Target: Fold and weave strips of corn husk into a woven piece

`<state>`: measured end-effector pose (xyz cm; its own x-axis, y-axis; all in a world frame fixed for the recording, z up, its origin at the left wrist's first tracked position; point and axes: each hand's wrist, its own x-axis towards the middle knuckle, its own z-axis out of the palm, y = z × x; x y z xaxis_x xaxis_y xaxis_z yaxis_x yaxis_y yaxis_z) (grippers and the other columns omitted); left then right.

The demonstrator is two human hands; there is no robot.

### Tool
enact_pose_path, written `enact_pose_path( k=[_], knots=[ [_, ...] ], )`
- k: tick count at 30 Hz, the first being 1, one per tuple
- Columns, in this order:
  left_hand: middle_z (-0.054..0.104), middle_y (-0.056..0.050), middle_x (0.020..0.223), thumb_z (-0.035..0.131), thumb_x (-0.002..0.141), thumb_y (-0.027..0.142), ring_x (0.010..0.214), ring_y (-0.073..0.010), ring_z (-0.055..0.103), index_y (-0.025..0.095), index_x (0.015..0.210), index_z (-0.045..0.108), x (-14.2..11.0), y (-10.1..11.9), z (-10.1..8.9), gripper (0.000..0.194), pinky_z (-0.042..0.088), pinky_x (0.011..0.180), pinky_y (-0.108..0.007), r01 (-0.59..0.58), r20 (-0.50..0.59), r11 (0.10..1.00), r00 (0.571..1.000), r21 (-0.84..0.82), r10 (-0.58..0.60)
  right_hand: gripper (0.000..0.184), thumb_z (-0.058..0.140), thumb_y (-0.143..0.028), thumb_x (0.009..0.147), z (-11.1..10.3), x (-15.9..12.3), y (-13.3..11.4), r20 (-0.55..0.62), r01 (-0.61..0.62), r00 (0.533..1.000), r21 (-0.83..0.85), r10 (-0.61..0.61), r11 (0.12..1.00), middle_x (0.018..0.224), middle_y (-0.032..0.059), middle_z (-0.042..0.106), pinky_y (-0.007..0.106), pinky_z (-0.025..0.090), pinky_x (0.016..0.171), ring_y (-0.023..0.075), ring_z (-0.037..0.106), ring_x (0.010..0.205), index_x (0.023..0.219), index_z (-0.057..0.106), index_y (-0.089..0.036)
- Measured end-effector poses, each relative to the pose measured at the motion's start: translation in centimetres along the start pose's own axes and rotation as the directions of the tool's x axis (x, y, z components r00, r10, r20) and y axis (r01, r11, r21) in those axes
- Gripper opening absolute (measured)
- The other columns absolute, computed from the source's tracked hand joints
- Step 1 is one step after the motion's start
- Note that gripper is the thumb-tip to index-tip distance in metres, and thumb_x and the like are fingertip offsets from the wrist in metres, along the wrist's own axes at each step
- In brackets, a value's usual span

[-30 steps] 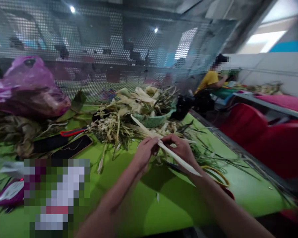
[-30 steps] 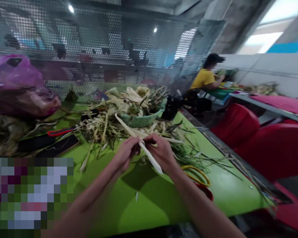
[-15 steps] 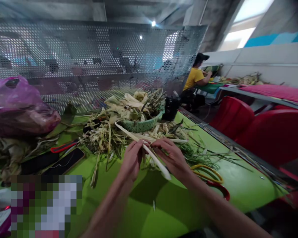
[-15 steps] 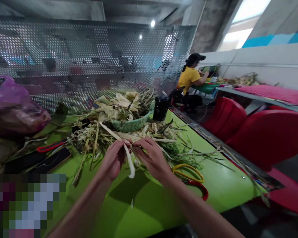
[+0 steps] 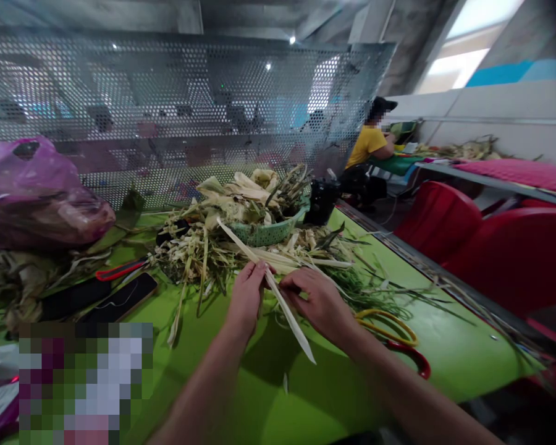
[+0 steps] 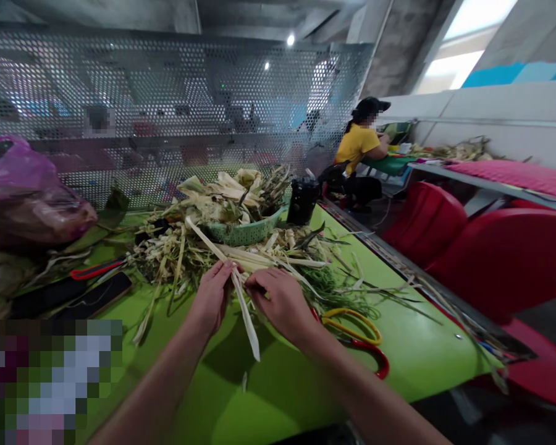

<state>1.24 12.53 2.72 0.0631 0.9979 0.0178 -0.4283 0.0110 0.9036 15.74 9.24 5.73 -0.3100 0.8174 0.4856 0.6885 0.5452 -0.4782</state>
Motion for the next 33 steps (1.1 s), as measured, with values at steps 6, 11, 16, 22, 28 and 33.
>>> enact_pose_path(
  k=[6, 11, 16, 22, 28, 33],
  knots=[
    [0.053, 0.001, 0.066, 0.06, 0.078, 0.043, 0.061, -0.0102, 0.045, 0.017, 0.074, 0.062, -0.6, 0.2, 0.2, 0.026, 0.038, 0.061, -0.021, 0.002, 0.072, 0.996, 0.997, 0.089, -0.009, 0.019, 0.061, -0.025, 0.083, -0.6, -0.2, 0.0, -0.138, 0.089, 0.987, 0.023, -0.085, 0.996, 0.097, 0.0067, 0.066, 0.033, 0.046, 0.079, 0.0205, 0.059, 0.089, 0.103, 0.063, -0.023],
    [0.06, -0.002, 0.077, 0.059, 0.079, 0.039, 0.075, -0.0121, 0.052, 0.015, 0.081, 0.065, -0.6, -0.3, 0.4, 0.025, 0.041, 0.075, -0.023, -0.002, 0.12, 0.999, 0.993, 0.053, -0.004, 0.013, 0.058, -0.019, 0.085, -1.0, -0.4, -0.2, -0.076, 0.188, 0.979, -0.03, -0.19, 0.982, 0.093, 0.0047, 0.068, 0.035, 0.043, 0.084, 0.0196, 0.061, 0.087, 0.094, 0.066, -0.025],
    [0.059, -0.001, 0.074, 0.065, 0.075, 0.038, 0.068, -0.0101, 0.052, 0.015, 0.081, 0.065, -0.5, -0.3, 0.4, 0.024, 0.041, 0.069, -0.021, 0.067, 0.082, 0.998, 0.994, -0.008, -0.066, 0.019, 0.055, -0.017, 0.086, -0.7, -0.6, -0.1, -0.06, 0.236, 0.969, -0.06, -0.24, 0.97, 0.097, 0.0047, 0.07, 0.035, 0.043, 0.082, 0.0203, 0.06, 0.09, 0.097, 0.067, -0.026],
    [0.066, -0.004, 0.09, 0.069, 0.072, 0.034, 0.084, -0.0139, 0.058, 0.017, 0.091, 0.066, -0.6, 0.3, 0.6, 0.026, 0.043, 0.081, -0.025, 0.016, 0.031, 1.0, 0.999, -0.006, -0.016, 0.022, 0.055, -0.015, 0.086, -0.4, -0.8, 0.1, -0.153, 0.222, 0.96, -0.081, -0.232, 0.972, 0.096, 0.0055, 0.068, 0.034, 0.043, 0.079, 0.0195, 0.06, 0.089, 0.096, 0.07, -0.027],
    [0.067, -0.005, 0.084, 0.07, 0.071, 0.03, 0.081, -0.0142, 0.057, 0.014, 0.085, 0.068, -0.7, 0.5, 1.0, 0.022, 0.042, 0.079, -0.026, 0.037, 0.077, 0.999, 0.996, -0.017, -0.035, 0.021, 0.06, -0.014, 0.082, -0.7, -1.0, 0.0, -0.151, 0.243, 0.962, 0.074, -0.23, 0.967, 0.09, 0.0039, 0.072, 0.036, 0.045, 0.078, 0.0193, 0.062, 0.083, 0.098, 0.068, -0.026],
    [0.066, -0.004, 0.081, 0.071, 0.072, 0.027, 0.074, -0.0113, 0.054, 0.014, 0.084, 0.069, -1.2, 0.7, 1.3, 0.018, 0.041, 0.07, -0.022, 0.095, 0.141, 0.995, 0.986, -0.017, -0.092, 0.011, 0.065, -0.019, 0.08, -0.8, -0.8, 0.1, -0.274, 0.084, 0.962, 0.302, 0.003, 0.95, 0.085, 0.0034, 0.069, 0.036, 0.049, 0.079, 0.0193, 0.062, 0.083, 0.089, 0.069, -0.025]
  ],
)
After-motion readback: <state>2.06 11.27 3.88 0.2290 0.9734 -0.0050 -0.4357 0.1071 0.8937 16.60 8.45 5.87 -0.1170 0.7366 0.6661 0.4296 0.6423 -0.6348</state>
